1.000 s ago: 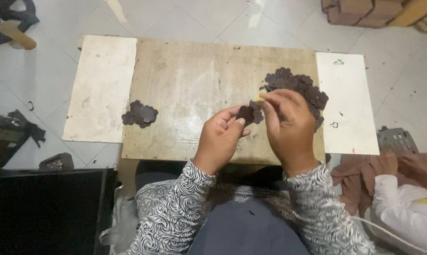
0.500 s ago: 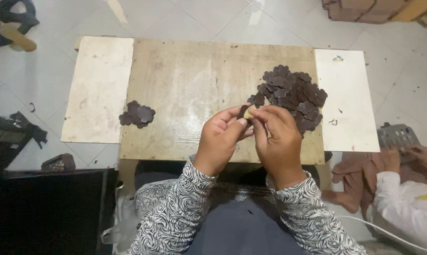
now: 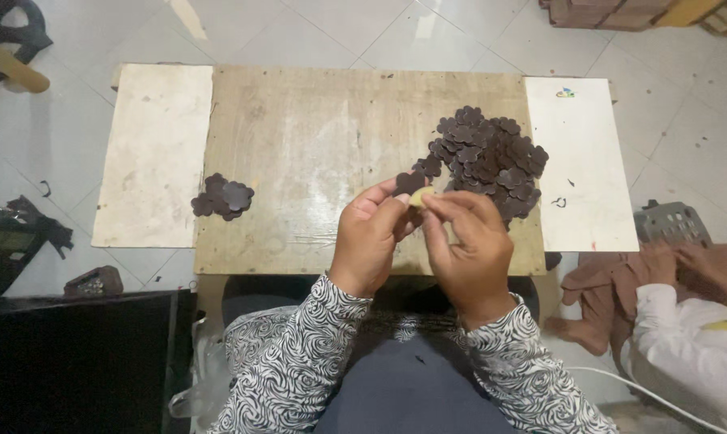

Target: The person sits on the floor at a low wooden table and wipes dark flower-shaped cut pieces one at a time with a small yellow sponge block, then places each treated piece onto a growing pile on the table. The person repeats this wiping and stacking cycle continuously throughout the episode.

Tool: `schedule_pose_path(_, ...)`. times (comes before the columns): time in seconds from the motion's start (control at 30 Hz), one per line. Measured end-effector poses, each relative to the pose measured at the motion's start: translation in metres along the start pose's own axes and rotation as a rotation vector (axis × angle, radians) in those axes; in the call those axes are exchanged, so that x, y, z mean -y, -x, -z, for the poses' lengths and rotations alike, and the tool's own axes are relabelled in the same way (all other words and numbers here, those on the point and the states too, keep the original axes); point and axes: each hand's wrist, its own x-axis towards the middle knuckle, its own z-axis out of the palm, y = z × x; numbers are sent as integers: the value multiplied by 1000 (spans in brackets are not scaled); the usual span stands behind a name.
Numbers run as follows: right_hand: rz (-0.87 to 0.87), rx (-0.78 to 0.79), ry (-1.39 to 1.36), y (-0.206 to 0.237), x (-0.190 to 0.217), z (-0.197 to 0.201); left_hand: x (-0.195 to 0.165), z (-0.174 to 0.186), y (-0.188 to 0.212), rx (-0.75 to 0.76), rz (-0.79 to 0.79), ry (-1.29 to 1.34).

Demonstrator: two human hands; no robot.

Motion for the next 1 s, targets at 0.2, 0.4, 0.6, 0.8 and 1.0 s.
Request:
schedule_pose_path(0.2,-75,13,31,-5,-2,0,5,3,-2,-46,33,4)
schedule_pose_path(0.4,-34,34,-51,-4,3,-1,6,3,-2,13,-9,13)
schedule_pose_path(0.6,-37,-38,-32,-9,-3,-1,0,-2,5,-23,60,-61)
schedule_pose_path(0.8,-72,-8,29,-21,-6,2,5,4,4,-51,84,-111)
schedule_pose_path(1.0,14,31,-3,-9,-7,1,11,3,3,118,49,-42)
